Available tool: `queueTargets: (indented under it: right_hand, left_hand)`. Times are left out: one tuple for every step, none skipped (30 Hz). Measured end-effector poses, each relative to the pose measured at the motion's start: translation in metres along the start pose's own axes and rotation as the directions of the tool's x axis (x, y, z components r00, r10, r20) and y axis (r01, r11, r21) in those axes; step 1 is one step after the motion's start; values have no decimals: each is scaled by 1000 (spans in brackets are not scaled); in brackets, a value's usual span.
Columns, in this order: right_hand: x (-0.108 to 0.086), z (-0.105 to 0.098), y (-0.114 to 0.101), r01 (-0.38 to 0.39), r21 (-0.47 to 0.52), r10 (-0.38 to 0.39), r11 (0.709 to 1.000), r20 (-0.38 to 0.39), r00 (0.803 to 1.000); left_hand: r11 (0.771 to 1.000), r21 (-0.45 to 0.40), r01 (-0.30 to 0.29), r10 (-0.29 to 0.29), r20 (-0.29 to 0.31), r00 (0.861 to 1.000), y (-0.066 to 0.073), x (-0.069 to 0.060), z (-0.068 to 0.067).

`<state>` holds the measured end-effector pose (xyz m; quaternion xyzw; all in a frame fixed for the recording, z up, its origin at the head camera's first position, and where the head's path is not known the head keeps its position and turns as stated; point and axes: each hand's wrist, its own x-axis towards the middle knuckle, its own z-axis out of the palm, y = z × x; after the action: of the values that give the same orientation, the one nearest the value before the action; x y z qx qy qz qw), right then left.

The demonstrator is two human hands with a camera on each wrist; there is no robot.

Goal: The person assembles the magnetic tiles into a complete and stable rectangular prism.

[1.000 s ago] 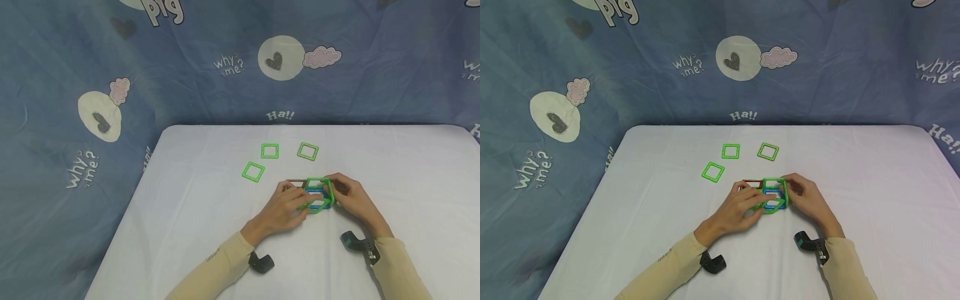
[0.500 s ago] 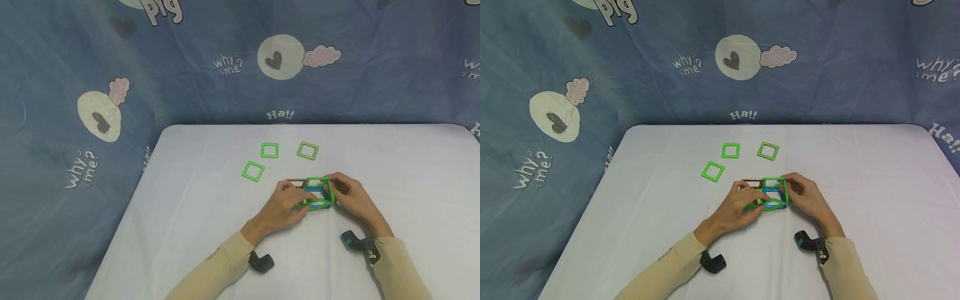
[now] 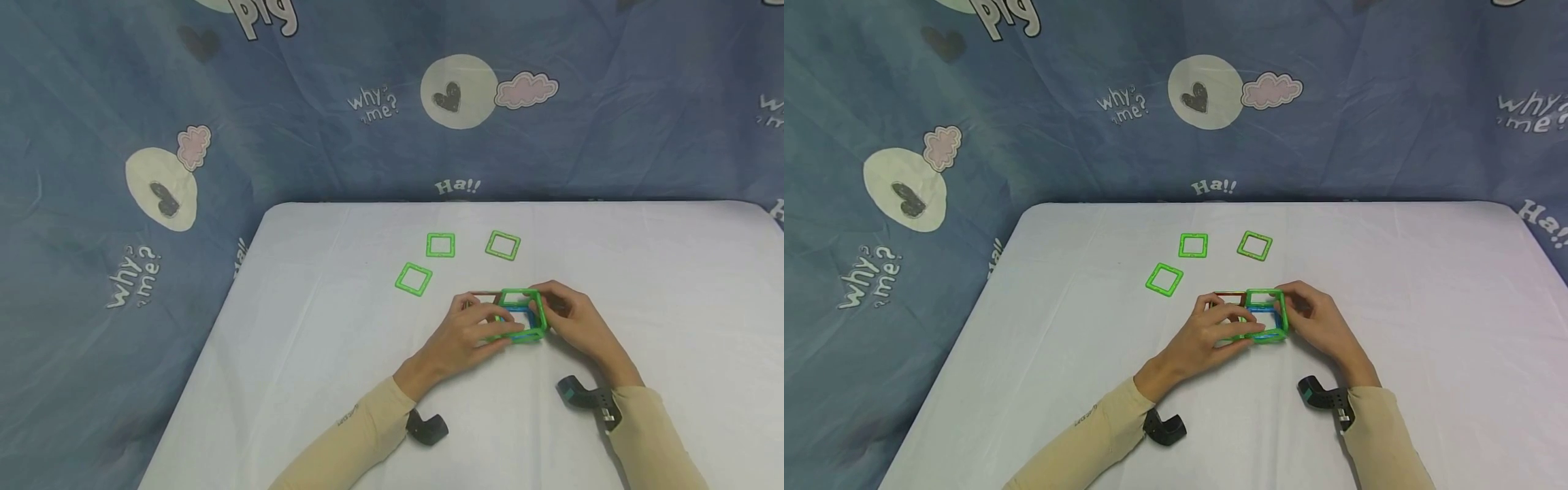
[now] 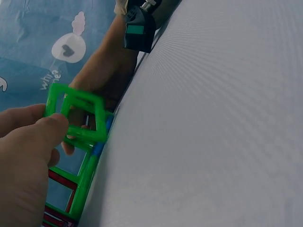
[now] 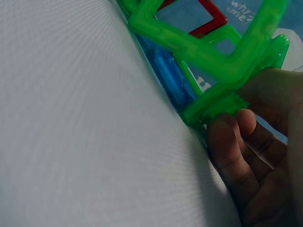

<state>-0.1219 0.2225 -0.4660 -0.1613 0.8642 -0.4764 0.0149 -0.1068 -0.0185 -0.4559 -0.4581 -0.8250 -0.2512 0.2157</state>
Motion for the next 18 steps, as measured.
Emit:
queueTargets:
  right_hand:
    - [0,0,0,2,-6,-2,1000,0,1000]
    - [0,0,-1,5,-12,-5,1000,-2,1000]
    - [0,0,-1,7,-22,-7,1000,-2,1000]
    - [0,0,-1,8,-28,-8,1000,-3,1000]
    - [0,-1,-1,8,-33,-9,999,-3,1000]
    - [0,-1,-2,8,-37,-8,999,-3,1000]
    - [0,-1,-2,4,-35,-4,999,-5,1000]
    - [0,0,-2,-3,-33,2,999,-7,1000]
    - [0,0,-2,-10,-30,9,999,-8,1000]
    - [0,0,-2,-15,-27,15,1000,-7,1000]
    - [0,0,-3,-19,-25,19,999,-6,1000]
    - [0,0,-3,-20,-26,20,999,-6,1000]
    - [0,0,-3,-20,-25,20,999,-7,1000]
    - [0,0,-3,-16,-29,16,999,-6,1000]
    - [0,0,-3,-11,-32,11,999,-5,1000]
    - [0,0,-3,-7,-35,7,999,-5,1000]
    - [0,0,-2,-4,-36,3,999,-6,1000]
    - [0,0,-1,-1,-39,1,999,-7,1000]
  left_hand:
    - [1000,4,-5,5,5,1000,0,0,0]
    - [1000,8,-9,9,10,1000,0,0,0]
    - [1000,10,-12,12,12,1000,0,0,0]
    - [1000,15,-12,12,15,1000,0,0,0]
    - [1000,18,-10,10,18,1000,1,0,0]
    - [1000,21,-9,9,23,1000,1,0,0]
    - [1000,21,-5,4,28,1000,1,0,0]
    - [1000,21,-1,0,32,999,1,0,0]
    - [1000,24,2,-3,35,999,1,0,0]
    - [1000,26,5,-6,38,999,1,0,0]
    - [1000,24,9,-10,38,999,1,0,0]
    - [1000,22,12,-13,35,999,1,0,0]
    - [1000,20,16,-16,31,999,1,0,0]
    - [1000,18,18,-18,26,999,1,0,0]
    - [1000,18,21,-22,23,1000,1,0,0]
    - [1000,14,25,-25,19,1000,1,0,0]
    - [1000,11,29,-29,14,999,1,0,0]
    - [999,10,33,-33,12,999,1,0,0]
